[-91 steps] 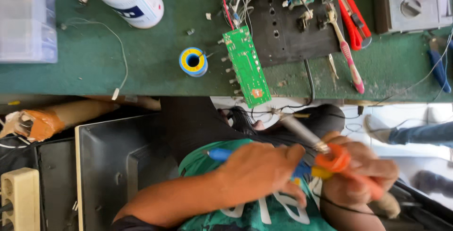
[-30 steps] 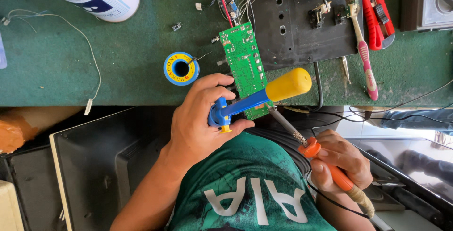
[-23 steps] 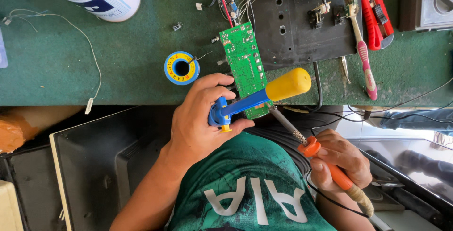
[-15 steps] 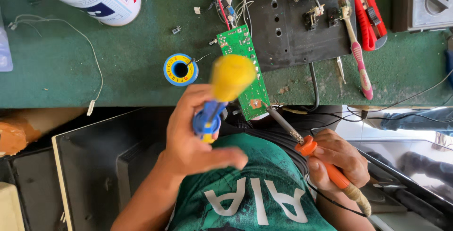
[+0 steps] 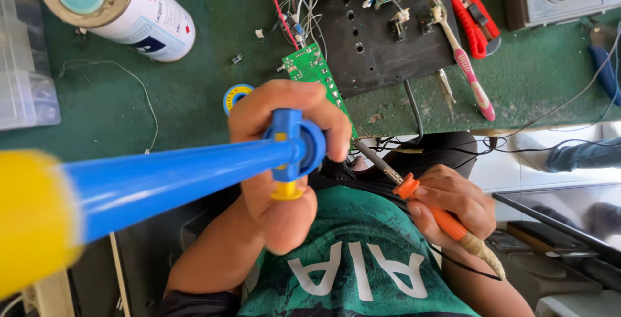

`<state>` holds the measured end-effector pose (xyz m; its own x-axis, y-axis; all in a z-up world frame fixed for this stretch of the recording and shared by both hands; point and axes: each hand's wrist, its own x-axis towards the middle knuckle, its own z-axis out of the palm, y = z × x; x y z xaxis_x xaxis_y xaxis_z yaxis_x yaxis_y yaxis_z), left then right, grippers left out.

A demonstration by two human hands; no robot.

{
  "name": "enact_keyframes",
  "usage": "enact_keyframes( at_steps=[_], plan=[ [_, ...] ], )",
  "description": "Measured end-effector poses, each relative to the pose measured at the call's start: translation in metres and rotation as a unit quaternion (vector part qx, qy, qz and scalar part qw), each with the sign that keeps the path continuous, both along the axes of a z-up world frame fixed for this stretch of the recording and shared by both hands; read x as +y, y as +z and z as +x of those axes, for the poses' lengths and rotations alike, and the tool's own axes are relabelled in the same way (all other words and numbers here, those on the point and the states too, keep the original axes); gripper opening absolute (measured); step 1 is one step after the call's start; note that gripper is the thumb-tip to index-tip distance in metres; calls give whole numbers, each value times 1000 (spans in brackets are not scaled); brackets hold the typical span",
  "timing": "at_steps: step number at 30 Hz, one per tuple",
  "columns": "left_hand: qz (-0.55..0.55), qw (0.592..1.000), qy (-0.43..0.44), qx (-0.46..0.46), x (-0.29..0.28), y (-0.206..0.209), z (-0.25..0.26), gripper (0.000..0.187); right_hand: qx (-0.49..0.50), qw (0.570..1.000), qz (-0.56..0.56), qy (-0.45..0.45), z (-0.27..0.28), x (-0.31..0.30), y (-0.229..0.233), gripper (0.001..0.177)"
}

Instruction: The person holds a green circuit board and uses a soldering iron to apply heat to various points on the board. They feed solder wire into the joints and use a blue and yellow desoldering pump to remove excess solder from the board.

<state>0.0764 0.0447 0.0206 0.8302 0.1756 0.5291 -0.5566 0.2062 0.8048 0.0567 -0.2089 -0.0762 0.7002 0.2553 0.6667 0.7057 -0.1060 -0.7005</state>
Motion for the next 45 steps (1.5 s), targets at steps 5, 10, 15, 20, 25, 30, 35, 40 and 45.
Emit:
enact_keyframes(
  at_steps=[5, 10, 15, 20, 25, 30, 35, 40, 45],
  plan=[
    [88, 995, -40, 13, -3, -4, 2, 82, -17, 1000, -14, 7, 3, 1, 7, 13],
    [140, 990, -28, 14, -4, -2, 4, 82, -32, 999, -8, 14, 5, 1, 6, 11],
    [119, 992, -30, 4, -10, -5, 3, 80, -33, 999, -13, 16, 5, 1, 9, 12],
    [124, 991, -44, 23, -10, -3, 0, 82, -30, 999, -21, 12, 4, 2, 13, 11],
    [87, 995, -56, 3, -20, -17, 8, 78, -51, 995, 57, 60, 14, 1, 6, 11],
    [-14, 995, -80, -64, -32, -26, 16, 66, -51, 997, 41, 27, 5, -6, 11, 12],
    [2, 996, 18, -91, 8, 13, 6, 60, -89, 994, 49, -43, -14, -39, -8, 21],
    [101, 990, 61, 81, 35, 43, -34, 76, 1, 977, 169, -126, -21, -57, -24, 20],
    [670, 614, -298, 291, 6, 24, -40, 77, 6, 921, 337, -197, -15, -59, -10, 48]
  ],
)
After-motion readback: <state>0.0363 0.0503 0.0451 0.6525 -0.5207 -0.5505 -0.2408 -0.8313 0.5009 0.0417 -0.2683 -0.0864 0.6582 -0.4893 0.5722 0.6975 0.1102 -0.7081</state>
